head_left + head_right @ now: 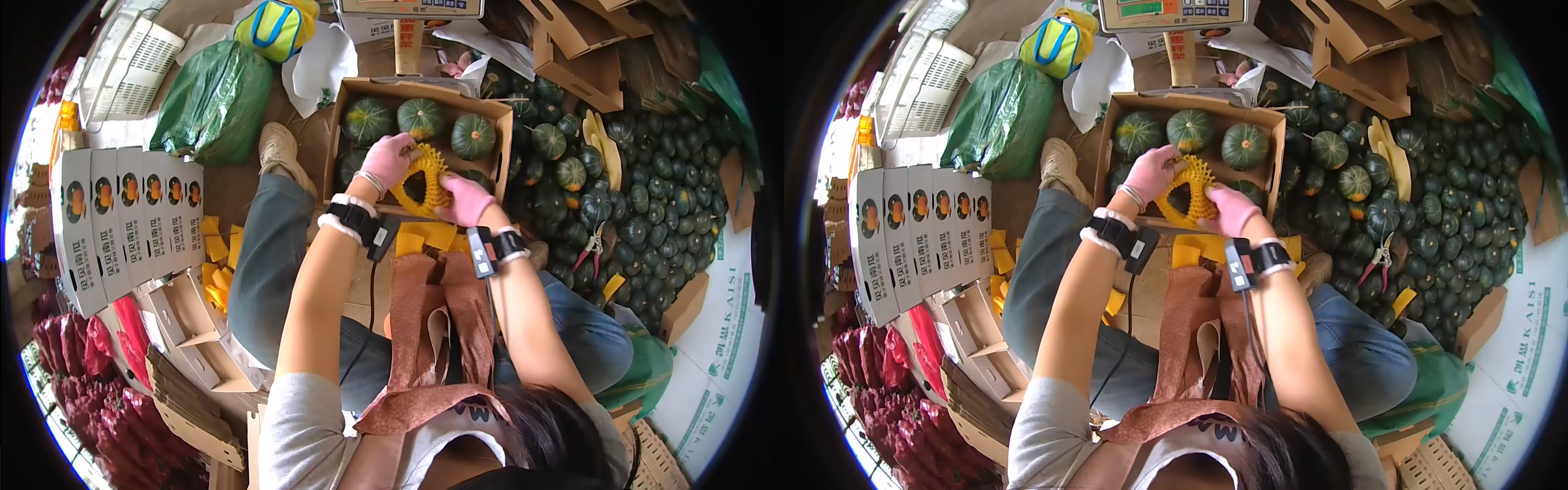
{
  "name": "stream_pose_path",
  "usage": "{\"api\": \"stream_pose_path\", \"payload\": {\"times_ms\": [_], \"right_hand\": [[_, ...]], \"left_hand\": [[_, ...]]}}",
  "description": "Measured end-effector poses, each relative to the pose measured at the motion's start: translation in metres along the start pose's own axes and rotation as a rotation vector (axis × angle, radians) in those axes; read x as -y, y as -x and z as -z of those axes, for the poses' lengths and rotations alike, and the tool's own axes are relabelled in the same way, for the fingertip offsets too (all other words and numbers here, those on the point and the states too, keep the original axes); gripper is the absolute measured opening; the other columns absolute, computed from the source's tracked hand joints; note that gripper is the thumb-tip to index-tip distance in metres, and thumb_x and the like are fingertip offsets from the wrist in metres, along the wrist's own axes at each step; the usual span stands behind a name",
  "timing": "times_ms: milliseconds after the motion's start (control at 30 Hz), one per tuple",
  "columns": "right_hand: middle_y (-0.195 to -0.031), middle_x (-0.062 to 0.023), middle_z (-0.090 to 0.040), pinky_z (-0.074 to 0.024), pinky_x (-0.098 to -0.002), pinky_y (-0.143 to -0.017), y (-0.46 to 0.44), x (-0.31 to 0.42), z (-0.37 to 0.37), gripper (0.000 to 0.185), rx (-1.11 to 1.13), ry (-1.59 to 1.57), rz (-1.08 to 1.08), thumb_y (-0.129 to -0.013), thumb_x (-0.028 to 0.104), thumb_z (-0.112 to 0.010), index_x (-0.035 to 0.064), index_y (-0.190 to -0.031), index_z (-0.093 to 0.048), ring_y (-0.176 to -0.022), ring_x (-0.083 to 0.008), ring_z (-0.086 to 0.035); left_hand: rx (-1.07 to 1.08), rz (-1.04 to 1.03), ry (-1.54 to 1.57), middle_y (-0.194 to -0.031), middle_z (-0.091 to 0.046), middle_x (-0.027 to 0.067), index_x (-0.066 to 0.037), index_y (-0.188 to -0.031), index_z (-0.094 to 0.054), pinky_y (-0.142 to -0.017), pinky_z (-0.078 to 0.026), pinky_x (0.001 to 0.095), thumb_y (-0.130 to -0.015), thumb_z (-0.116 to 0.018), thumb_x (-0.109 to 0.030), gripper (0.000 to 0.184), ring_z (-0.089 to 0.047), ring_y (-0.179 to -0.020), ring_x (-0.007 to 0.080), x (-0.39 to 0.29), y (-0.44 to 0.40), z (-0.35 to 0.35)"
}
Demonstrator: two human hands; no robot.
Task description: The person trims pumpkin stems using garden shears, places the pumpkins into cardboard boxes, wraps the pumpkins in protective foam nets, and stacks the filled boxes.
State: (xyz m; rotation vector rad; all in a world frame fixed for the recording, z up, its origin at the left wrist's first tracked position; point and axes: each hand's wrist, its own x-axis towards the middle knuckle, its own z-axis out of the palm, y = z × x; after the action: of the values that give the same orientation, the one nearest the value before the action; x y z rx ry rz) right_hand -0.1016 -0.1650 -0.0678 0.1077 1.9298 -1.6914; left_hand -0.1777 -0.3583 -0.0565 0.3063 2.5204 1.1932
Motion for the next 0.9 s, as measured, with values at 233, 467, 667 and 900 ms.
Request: {"api": "stream_pose_path", "payload": {"times_ms": [233,467,667,900], "right_hand": [[-0.09,-0.0005,-0.059,-0.044,-0.0256,-0.049,0.022,0.061,-0.019,0.025,-0.245,-0.345,-0.339,-0.095,0.029,-0.044,0.0135,-0.112,-0.054,-0.066,-0.0095,-0.053],[-0.088,-0.0195,-0.057,-0.0452,-0.0359,-0.069,0.074,-0.005,0.031,0.017,-0.613,0.374,0.153,-0.094,0.019,-0.049,0.0037,-0.101,-0.049,-0.082,-0.0354,-0.056],[-0.084,-0.0191,-0.055,-0.0465,-0.0338,-0.07,0.053,-0.006,0.037,0.015,-0.72,0.256,0.376,-0.094,0.018,-0.049,0.003,-0.099,-0.052,-0.076,-0.0308,-0.057],[-0.076,-0.0197,-0.057,-0.0478,-0.0357,-0.064,0.016,0.0,0.048,0.015,-0.856,0.344,0.294,-0.091,0.019,-0.056,0.0045,-0.093,-0.055,-0.068,-0.0319,-0.059]], "left_hand": [[0.248,0.06,0.317,-0.087,-0.059,0.0054,-0.002,-0.107,-0.054,-0.074,-0.046,0.027,-0.093,-0.054,-0.016,0.02,-0.051,-0.081,0.0109,0.008,-0.005,0.008],[0.174,-0.134,0.51,-0.084,-0.047,0.0011,-0.002,-0.102,-0.049,-0.069,-0.042,0.0238,-0.095,-0.053,-0.017,0.016,-0.042,-0.079,0.0087,-0.03,0.028,-0.063],[-0.081,-0.207,0.63,-0.074,-0.05,0.0075,-0.002,-0.095,-0.054,-0.066,-0.044,0.027,-0.089,-0.058,-0.012,0.012,-0.045,-0.071,0.014,-0.034,0.024,-0.078],[-0.209,-0.055,0.834,-0.074,-0.05,-0.0023,-0.003,-0.089,-0.054,-0.063,-0.04,0.0214,-0.091,-0.056,-0.009,0.007,-0.042,-0.071,0.0068,-0.012,-0.001,-0.087]]}}
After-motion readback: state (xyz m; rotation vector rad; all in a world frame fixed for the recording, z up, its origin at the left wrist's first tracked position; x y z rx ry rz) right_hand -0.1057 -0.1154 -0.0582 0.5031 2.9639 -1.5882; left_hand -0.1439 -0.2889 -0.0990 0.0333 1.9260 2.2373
